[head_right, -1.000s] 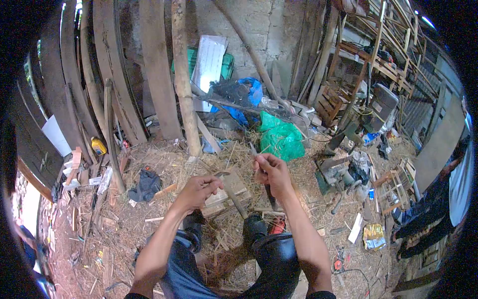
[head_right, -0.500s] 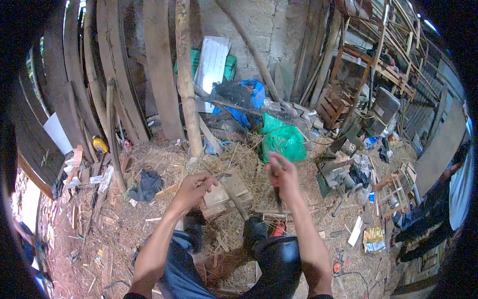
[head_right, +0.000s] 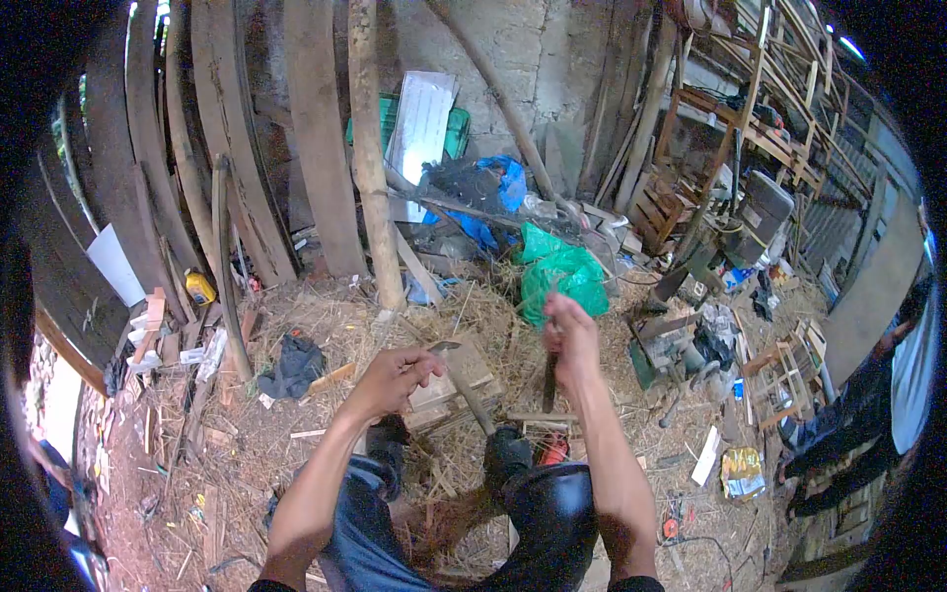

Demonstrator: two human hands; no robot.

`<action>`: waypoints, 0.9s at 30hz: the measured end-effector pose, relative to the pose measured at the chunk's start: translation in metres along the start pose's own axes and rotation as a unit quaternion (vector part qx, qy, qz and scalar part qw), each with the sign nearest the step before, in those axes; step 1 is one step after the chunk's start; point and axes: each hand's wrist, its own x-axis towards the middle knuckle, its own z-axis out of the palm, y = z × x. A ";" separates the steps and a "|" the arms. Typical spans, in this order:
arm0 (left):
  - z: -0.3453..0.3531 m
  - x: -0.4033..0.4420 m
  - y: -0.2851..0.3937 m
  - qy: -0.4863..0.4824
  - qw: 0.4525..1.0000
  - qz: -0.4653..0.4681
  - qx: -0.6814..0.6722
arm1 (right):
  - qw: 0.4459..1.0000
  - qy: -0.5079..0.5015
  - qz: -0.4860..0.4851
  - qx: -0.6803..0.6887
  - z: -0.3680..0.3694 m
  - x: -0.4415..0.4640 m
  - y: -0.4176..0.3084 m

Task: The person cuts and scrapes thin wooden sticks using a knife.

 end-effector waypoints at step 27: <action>0.024 0.010 -0.008 0.109 0.984 0.100 0.103 | 0.969 -0.209 0.051 -0.124 0.054 -0.038 0.020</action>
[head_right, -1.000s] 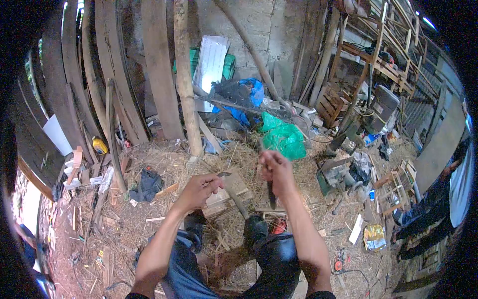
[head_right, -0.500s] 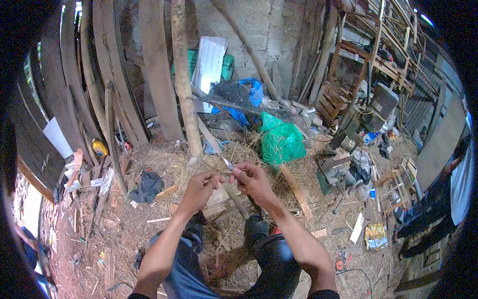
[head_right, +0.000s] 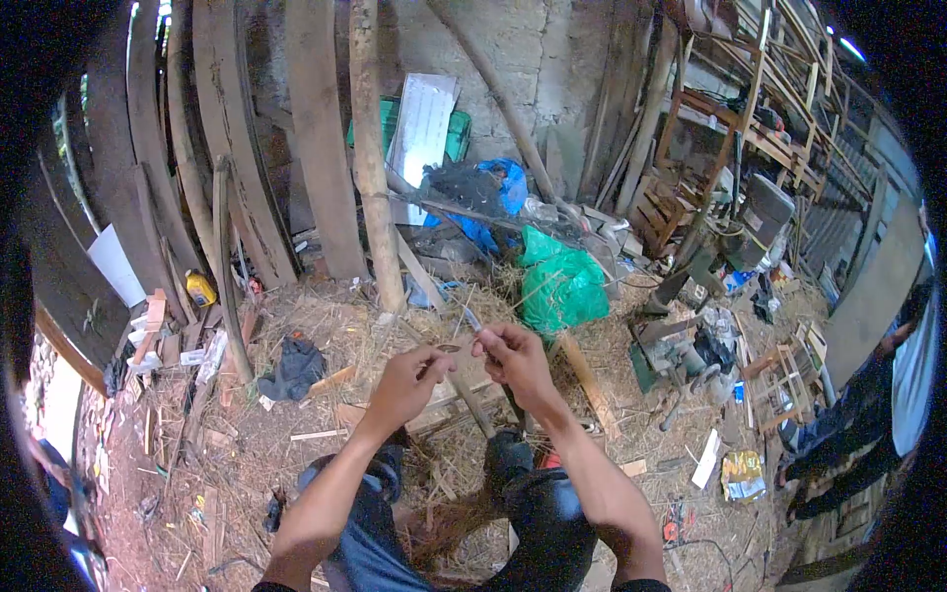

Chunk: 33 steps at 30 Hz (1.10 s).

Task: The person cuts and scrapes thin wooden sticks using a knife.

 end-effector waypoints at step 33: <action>-0.008 -0.001 -0.011 0.011 1.000 -0.024 0.011 | 0.995 0.102 0.010 0.022 -0.030 -0.013 -0.015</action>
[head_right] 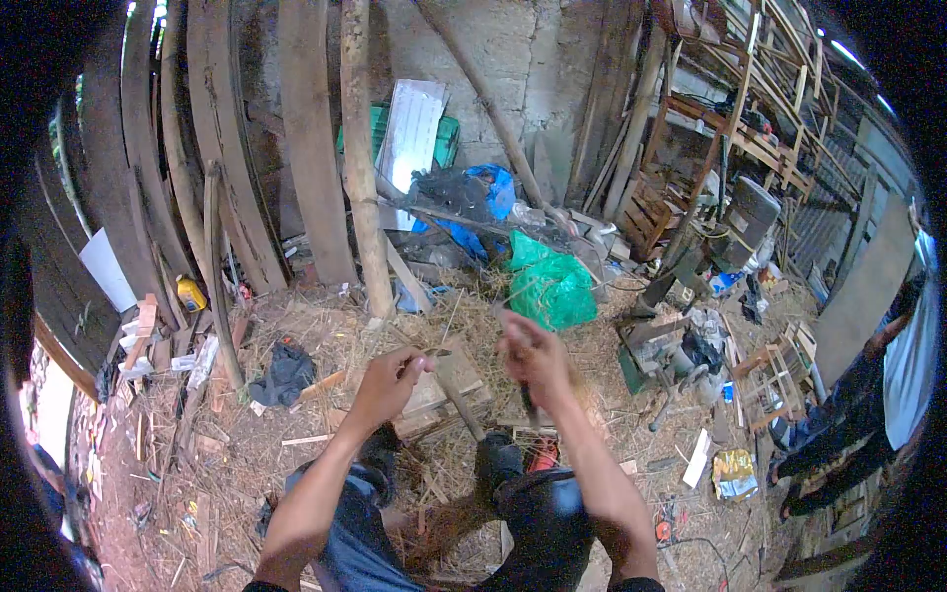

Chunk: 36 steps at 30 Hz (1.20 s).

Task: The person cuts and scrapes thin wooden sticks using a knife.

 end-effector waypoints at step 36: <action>-0.007 -0.012 0.003 -0.070 0.996 0.014 0.047 | 0.987 0.161 -0.031 0.003 -0.065 0.041 0.007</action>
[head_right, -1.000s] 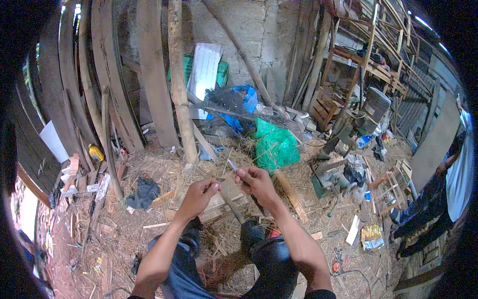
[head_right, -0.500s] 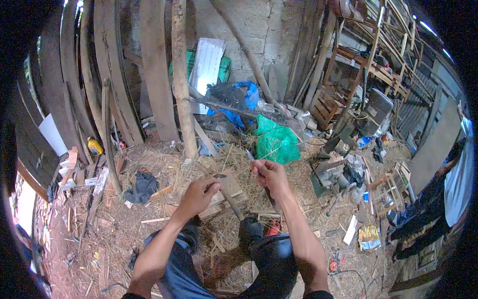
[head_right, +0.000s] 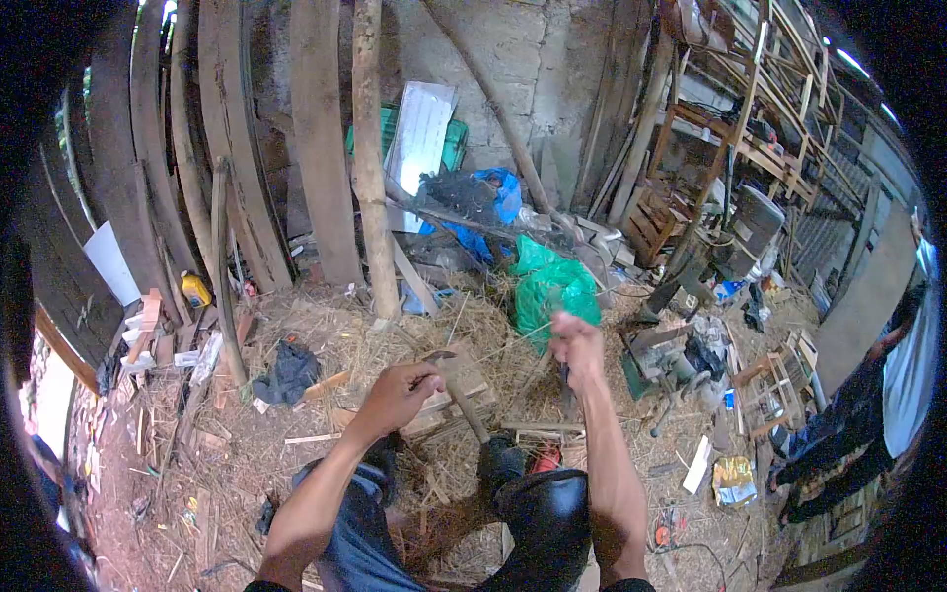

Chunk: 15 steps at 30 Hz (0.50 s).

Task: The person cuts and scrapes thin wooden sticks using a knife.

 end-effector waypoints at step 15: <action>0.010 0.020 -0.016 0.032 0.997 0.014 -0.075 | 0.968 -0.246 0.053 0.006 0.075 -0.054 0.005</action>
